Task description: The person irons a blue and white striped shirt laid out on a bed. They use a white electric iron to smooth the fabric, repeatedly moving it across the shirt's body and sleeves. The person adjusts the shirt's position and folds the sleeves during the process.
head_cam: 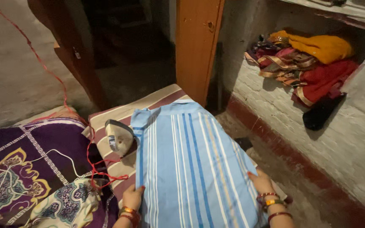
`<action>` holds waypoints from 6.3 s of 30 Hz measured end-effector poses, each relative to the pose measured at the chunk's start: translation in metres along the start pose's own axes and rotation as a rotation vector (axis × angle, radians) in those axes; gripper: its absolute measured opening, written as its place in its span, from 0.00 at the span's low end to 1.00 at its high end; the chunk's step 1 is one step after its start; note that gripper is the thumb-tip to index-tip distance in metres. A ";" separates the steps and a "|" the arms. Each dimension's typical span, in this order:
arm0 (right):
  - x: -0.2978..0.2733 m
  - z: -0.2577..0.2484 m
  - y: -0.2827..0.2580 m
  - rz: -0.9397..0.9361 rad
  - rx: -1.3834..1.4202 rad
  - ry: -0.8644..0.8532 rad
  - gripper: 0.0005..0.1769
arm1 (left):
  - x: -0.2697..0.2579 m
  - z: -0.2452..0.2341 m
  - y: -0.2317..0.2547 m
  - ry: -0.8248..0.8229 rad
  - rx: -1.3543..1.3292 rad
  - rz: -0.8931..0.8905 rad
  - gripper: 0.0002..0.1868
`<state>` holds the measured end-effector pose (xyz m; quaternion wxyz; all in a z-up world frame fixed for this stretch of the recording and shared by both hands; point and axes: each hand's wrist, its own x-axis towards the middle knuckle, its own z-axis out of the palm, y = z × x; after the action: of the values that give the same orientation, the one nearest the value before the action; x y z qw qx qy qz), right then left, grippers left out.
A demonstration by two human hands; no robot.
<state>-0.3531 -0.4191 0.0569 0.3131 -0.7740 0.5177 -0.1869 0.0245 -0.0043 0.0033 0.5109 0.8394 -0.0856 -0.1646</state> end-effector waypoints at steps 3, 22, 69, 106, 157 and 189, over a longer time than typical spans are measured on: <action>0.011 -0.014 -0.024 -0.072 0.297 0.031 0.19 | -0.004 -0.018 0.031 -0.084 -0.244 0.148 0.13; -0.268 -0.026 0.053 0.098 0.380 -0.162 0.17 | -0.071 -0.156 -0.083 -0.310 -0.024 -0.084 0.18; -0.031 -0.017 -0.073 -0.599 -0.388 0.312 0.21 | -0.070 0.019 0.081 0.053 0.530 0.946 0.23; -0.097 0.082 -0.152 -0.197 -0.819 -0.081 0.40 | 0.159 0.071 0.159 -0.041 1.092 0.728 0.12; -0.095 0.079 -0.157 -0.202 -0.668 -0.083 0.41 | 0.122 0.207 0.226 -0.290 0.987 0.604 0.11; -0.078 0.038 0.004 0.529 -0.142 0.138 0.40 | 0.043 -0.001 0.022 0.031 0.130 0.073 0.28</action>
<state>-0.3635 -0.3373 0.0286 0.2598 -0.6176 0.7335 -0.1142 0.0656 -0.0267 0.0151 0.4623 0.8695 -0.1187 -0.1272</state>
